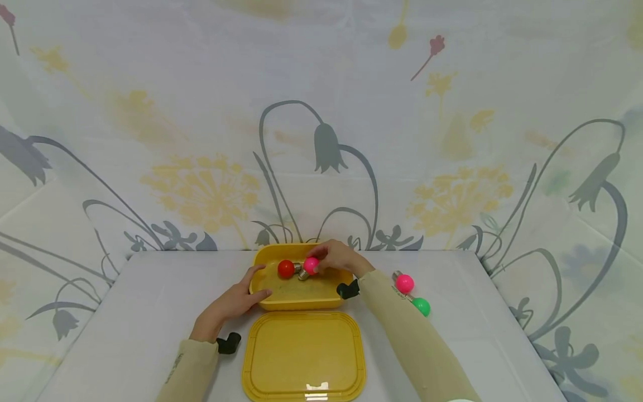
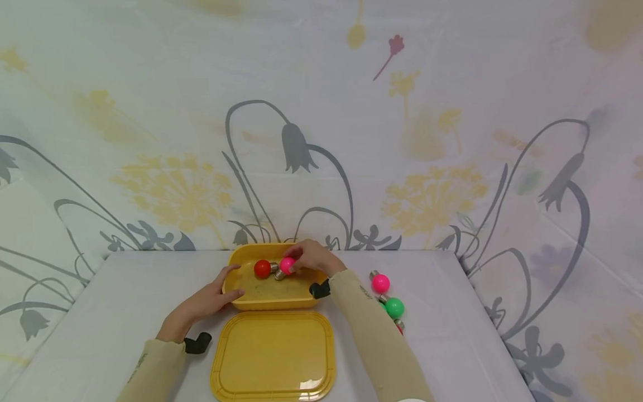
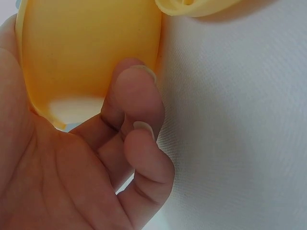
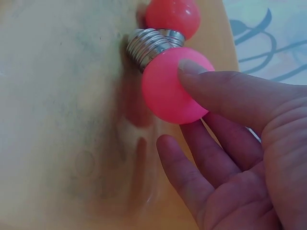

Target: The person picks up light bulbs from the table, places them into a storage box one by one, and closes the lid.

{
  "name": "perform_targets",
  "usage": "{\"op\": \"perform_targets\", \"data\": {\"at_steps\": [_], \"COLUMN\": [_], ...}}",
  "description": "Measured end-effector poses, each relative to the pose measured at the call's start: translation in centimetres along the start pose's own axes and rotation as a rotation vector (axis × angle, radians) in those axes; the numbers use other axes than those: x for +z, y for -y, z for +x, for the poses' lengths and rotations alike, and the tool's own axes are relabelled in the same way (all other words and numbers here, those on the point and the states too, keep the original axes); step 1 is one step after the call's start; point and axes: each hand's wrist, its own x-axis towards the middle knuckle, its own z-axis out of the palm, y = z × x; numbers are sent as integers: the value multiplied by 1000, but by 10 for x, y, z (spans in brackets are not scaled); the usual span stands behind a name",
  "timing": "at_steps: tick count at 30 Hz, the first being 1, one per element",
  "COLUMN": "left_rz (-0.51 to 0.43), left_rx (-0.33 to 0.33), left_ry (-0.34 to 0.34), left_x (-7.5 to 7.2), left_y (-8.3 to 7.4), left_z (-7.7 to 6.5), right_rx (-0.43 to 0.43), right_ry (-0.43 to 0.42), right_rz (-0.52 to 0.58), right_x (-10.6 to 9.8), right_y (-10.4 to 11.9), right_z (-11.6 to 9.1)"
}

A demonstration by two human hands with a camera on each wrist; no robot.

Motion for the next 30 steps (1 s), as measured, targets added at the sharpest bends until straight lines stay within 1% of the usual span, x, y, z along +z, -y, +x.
{"op": "perform_targets", "data": {"at_steps": [7, 16, 25, 30], "left_rz": [7, 4, 12, -3], "left_rx": [12, -6, -8, -14], "left_ry": [-2, 4, 4, 16], "left_x": [0, 0, 0, 0], "left_y": [0, 0, 1, 0], "left_z": [0, 0, 1, 1], "right_rx": [-3, 13, 10, 3], "right_ry": [-1, -8, -9, -10], "right_rz": [31, 85, 72, 64], "right_x": [0, 0, 0, 0], "right_y": [-3, -2, 0, 0], "right_z": [2, 1, -1, -1]}}
